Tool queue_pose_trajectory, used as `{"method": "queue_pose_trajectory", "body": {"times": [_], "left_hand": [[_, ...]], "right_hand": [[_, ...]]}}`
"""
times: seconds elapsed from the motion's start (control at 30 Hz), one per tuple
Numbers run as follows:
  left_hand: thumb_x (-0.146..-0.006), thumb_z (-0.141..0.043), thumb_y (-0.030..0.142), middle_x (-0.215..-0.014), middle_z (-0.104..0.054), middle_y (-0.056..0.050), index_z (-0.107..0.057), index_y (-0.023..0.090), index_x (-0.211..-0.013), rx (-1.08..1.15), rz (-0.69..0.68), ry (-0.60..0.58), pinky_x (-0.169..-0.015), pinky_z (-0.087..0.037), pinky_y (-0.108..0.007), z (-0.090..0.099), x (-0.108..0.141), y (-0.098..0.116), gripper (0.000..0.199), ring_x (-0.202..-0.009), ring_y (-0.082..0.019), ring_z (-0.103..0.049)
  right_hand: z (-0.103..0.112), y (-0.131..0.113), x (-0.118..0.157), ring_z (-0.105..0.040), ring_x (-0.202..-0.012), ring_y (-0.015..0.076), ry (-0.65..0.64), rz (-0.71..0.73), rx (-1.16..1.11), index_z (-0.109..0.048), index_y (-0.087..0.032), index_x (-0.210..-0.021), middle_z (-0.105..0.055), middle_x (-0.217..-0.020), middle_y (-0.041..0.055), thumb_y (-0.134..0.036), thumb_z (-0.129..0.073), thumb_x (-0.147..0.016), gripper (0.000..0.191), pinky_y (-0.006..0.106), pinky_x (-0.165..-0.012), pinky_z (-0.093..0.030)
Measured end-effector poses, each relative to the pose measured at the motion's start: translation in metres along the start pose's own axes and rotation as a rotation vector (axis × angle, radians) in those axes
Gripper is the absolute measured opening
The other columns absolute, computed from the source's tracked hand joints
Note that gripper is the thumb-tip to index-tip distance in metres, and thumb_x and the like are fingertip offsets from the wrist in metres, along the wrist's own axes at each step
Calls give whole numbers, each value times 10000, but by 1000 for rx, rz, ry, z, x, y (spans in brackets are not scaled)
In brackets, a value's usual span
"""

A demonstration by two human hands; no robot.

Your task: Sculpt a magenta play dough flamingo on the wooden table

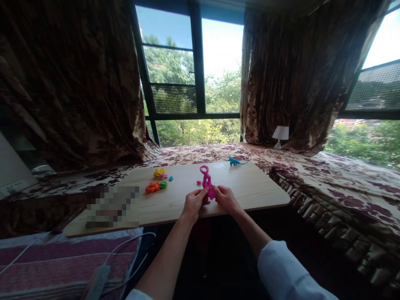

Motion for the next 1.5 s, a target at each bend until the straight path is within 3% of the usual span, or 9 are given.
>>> {"method": "queue_pose_trajectory", "body": {"times": [0.23, 0.57, 0.93, 1.07, 1.3, 1.5], "left_hand": [[-524, -726, 447, -622, -615, -44, -649, 95, -707, -18, 24, 0, -529, -480, -253, -2, 1, 1, 404, -507, -94, -548], [-622, -651, 457, -637, -600, -15, -651, 123, -746, -159, -127, -65, -525, -424, -195, -5, 6, 5, 356, -526, -69, -504], [-671, -590, 486, -636, -588, -9, -644, 148, -785, -257, -172, -64, -534, -428, -194, -8, 8, 4, 361, -550, -88, -517], [-666, -583, 495, -623, -576, -3, -630, 147, -753, -222, -166, -43, -524, -434, -200, -6, 9, 5, 363, -543, -91, -515], [-681, -552, 505, -586, -513, 12, -591, 145, -684, -233, -109, -132, -483, -428, -204, -11, 11, 6, 362, -521, -90, -489], [-704, -543, 474, -596, -505, 18, -579, 152, -703, -248, -129, -110, -520, -443, -213, -12, 11, 6, 324, -551, -95, -503]], "right_hand": [[4, -1, 1, -436, -474, 88, 20, 7, -23, -575, -153, -658, -508, -527, -18, -501, -478, -752, 374, 199, -450, -359], [-3, -4, 1, -429, -492, 91, -112, 27, 19, -534, -154, -565, -498, -532, -15, -467, -460, -773, 383, 208, -482, -348], [-4, -6, 4, -404, -484, 91, -82, 26, -13, -535, -152, -564, -477, -517, -18, -472, -464, -769, 387, 209, -467, -318], [-6, -4, 3, -376, -477, 85, -129, 2, 16, -536, -142, -564, -437, -494, -24, -481, -434, -780, 414, 205, -454, -290], [-5, -7, 2, -386, -515, 89, -142, 42, 8, -533, -142, -590, -459, -532, -26, -450, -442, -777, 371, 208, -504, -309], [-4, -4, 2, -364, -506, 87, -163, 41, -28, -506, -152, -585, -443, -531, -30, -428, -433, -784, 348, 210, -502, -300]]}}
Point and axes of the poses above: each hand's wrist, its own x-axis away from the middle knuckle, its own z-axis out of the back of the hand, y = z × x, the point moved 5 cm from there along -x, towards the middle knuckle
